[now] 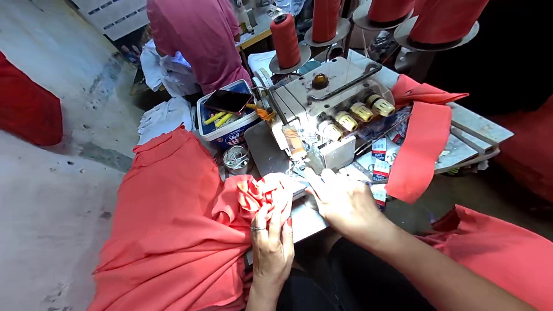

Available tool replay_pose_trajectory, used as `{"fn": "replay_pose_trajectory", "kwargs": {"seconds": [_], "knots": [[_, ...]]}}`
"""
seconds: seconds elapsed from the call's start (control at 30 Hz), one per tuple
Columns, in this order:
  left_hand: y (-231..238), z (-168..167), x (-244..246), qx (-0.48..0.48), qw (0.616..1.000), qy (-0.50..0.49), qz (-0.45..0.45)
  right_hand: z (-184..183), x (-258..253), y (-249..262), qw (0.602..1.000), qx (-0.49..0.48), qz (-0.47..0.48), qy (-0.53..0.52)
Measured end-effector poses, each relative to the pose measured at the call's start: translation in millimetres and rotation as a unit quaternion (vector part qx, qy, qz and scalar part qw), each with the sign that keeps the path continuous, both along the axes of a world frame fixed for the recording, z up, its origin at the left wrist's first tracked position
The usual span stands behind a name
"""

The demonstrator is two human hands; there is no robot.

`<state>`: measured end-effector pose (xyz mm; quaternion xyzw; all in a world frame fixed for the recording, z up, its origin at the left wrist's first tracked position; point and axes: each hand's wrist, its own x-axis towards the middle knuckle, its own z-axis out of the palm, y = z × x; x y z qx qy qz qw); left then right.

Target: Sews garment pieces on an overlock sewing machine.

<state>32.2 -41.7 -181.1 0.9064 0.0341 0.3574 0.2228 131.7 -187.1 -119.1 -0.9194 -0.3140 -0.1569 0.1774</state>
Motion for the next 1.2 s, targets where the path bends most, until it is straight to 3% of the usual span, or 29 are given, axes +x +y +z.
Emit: {"fn": "replay_pose_trajectory", "kwargs": {"seconds": [0.17,0.27,0.37,0.5,0.63,0.73,0.87,0.97,1.1,1.2], "knots": [[3.2,1.4,-1.6,-0.030,0.999,-0.003,-0.016,-2.0,3.8,18.4,1.000,-0.018,0.013,-0.017],[7.9,0.3,-1.4,-0.064,0.997,-0.015,-0.033,-16.8,8.2,9.7,0.992,0.125,0.006,-0.007],[11.7,2.9,-2.5,-0.067,0.997,-0.017,-0.044,-24.2,4.1,-1.1,0.939,0.309,0.001,0.153],[17.9,18.8,0.1,0.102,0.993,-0.009,-0.055,-36.2,-6.9,9.1,0.886,0.402,0.031,0.230],[55.9,51.1,-1.2,0.229,0.965,0.052,-0.116,-42.3,-12.0,18.1,0.871,0.454,0.032,0.186],[101.6,89.5,-9.0,0.271,0.944,0.148,-0.116,-45.7,-12.1,16.5,0.833,0.511,0.021,0.210],[125.8,123.0,-10.0,0.239,0.932,0.216,-0.168,-46.3,-14.6,20.2,0.796,0.555,0.017,0.239],[109.1,139.6,8.4,0.208,0.919,0.206,-0.262,-46.1,-15.6,22.9,0.791,0.564,0.039,0.234],[65.0,151.9,56.7,0.213,0.852,0.251,-0.407,-44.3,-15.7,21.8,0.813,0.535,0.105,0.203],[53.4,142.4,87.3,0.195,0.824,0.296,-0.443,-41.8,-16.2,21.9,0.833,0.515,0.134,0.153]]}}
